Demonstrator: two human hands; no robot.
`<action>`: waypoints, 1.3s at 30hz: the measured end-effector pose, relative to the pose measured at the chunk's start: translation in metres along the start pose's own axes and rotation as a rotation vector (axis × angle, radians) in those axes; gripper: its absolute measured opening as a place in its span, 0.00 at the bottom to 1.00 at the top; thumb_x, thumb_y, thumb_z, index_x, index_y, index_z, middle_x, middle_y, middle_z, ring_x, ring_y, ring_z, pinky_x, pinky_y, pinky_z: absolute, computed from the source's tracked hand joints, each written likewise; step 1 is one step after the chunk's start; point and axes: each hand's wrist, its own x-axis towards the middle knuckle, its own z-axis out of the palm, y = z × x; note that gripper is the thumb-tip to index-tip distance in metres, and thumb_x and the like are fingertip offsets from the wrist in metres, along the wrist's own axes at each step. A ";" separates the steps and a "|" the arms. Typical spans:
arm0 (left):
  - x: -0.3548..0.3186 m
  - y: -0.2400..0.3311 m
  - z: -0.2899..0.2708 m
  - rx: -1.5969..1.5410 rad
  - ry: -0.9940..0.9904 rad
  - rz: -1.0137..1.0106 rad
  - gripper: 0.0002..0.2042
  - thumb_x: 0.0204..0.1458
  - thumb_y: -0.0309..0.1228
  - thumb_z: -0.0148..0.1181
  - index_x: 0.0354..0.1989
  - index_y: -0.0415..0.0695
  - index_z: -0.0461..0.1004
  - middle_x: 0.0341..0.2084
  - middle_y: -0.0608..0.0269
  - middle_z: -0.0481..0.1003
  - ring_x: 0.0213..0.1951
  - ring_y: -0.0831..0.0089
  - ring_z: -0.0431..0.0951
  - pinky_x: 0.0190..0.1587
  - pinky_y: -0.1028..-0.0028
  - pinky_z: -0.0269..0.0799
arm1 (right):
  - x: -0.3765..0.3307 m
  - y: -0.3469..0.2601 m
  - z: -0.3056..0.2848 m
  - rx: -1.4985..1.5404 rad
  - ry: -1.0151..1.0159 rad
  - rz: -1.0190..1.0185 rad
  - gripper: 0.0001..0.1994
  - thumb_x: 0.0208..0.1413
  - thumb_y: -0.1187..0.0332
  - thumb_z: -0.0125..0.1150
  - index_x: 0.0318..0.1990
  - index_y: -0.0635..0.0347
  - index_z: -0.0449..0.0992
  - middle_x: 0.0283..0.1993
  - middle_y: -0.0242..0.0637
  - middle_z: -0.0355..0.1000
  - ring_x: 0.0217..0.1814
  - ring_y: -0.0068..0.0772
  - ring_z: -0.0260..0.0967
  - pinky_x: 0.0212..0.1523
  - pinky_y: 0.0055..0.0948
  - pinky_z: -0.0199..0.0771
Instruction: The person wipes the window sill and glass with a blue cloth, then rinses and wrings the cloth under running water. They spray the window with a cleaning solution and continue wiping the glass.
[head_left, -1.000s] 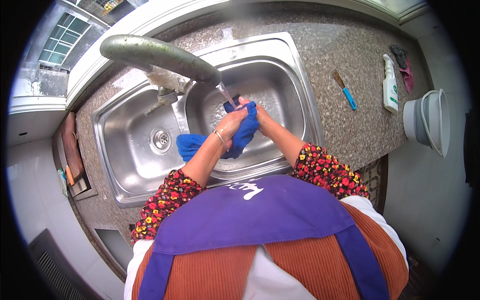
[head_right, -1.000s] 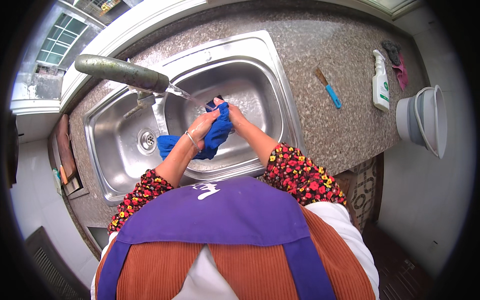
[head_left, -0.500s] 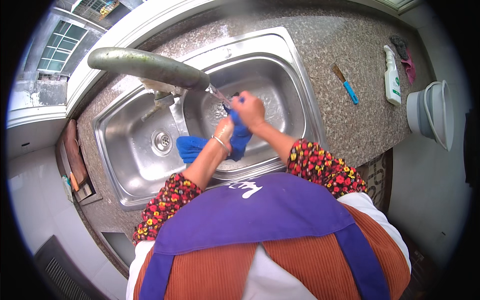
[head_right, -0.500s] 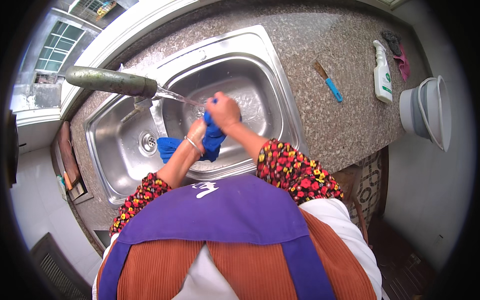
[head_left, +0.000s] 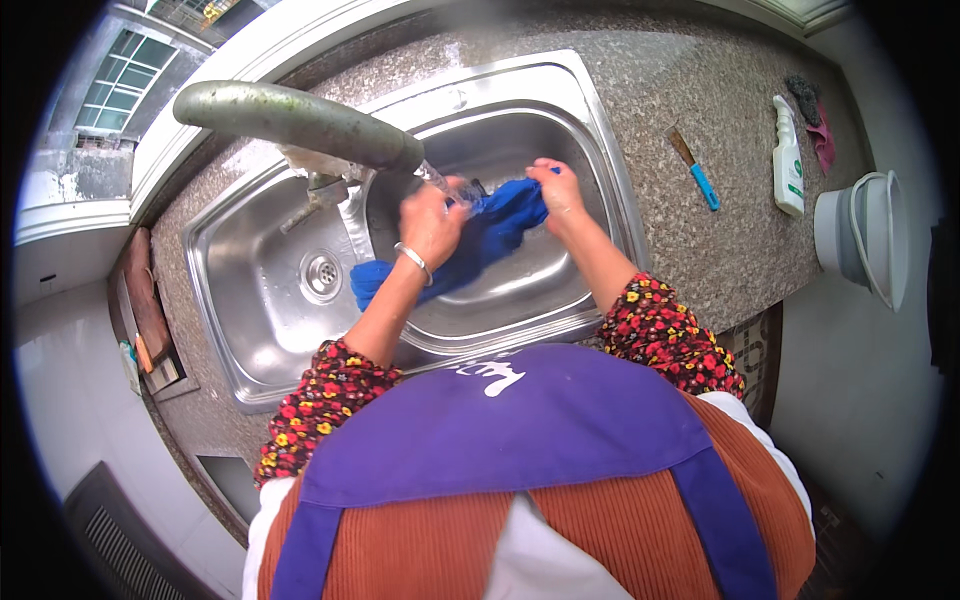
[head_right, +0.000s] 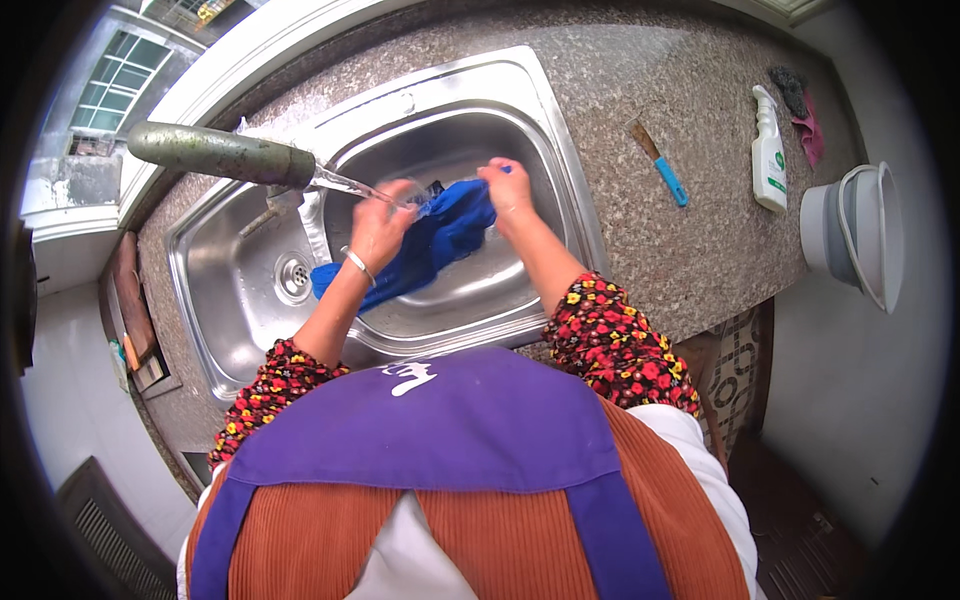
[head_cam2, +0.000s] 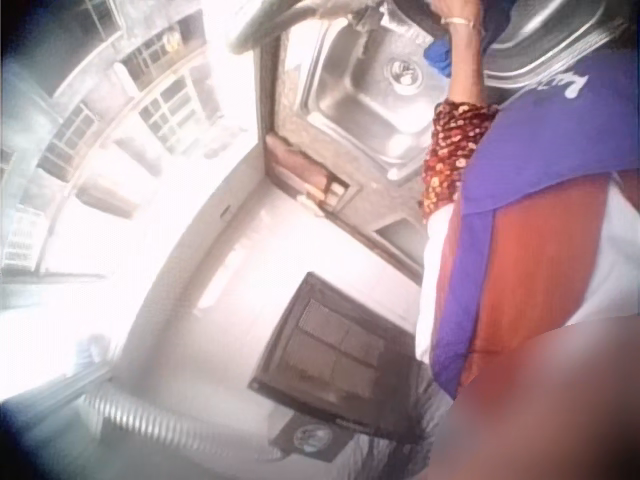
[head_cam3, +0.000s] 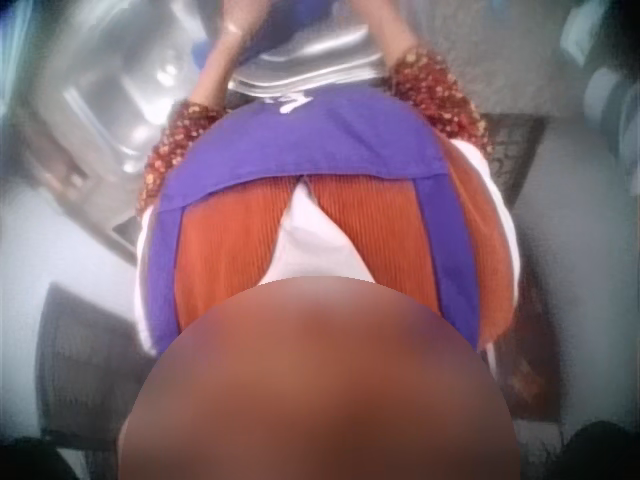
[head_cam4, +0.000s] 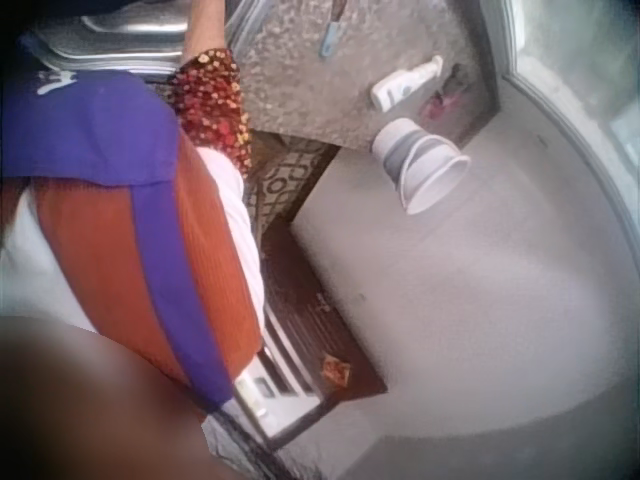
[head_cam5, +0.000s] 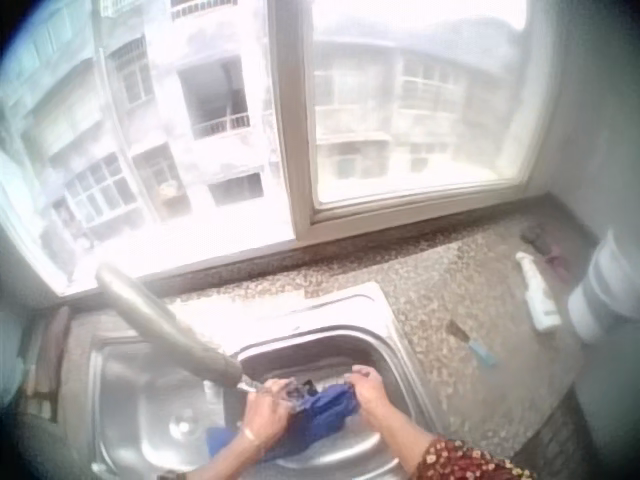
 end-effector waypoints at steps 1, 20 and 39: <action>-0.004 -0.005 -0.001 -0.069 0.007 -0.096 0.17 0.53 0.40 0.49 0.38 0.37 0.71 0.30 0.57 0.76 0.33 0.63 0.75 0.37 0.67 0.69 | 0.005 -0.001 -0.005 -0.051 0.010 0.071 0.09 0.45 0.74 0.57 0.36 0.62 0.72 0.31 0.33 0.70 0.31 0.25 0.66 0.35 0.23 0.68; -0.041 -0.028 0.066 -1.665 -0.210 -0.624 0.11 0.55 0.41 0.47 0.25 0.51 0.68 0.21 0.71 0.69 0.21 0.75 0.70 0.19 0.73 0.64 | -0.133 -0.032 0.079 -0.927 -0.324 -0.780 0.10 0.46 0.62 0.54 0.18 0.54 0.71 0.19 0.37 0.69 0.20 0.42 0.67 0.21 0.37 0.67; -0.058 -0.011 0.026 -0.073 -0.776 -0.448 0.14 0.52 0.41 0.49 0.33 0.41 0.72 0.32 0.52 0.74 0.32 0.62 0.76 0.38 0.66 0.70 | -0.042 -0.016 0.023 -0.742 -0.782 -0.019 0.11 0.48 0.64 0.59 0.36 0.60 0.77 0.32 0.34 0.74 0.36 0.22 0.68 0.42 0.23 0.66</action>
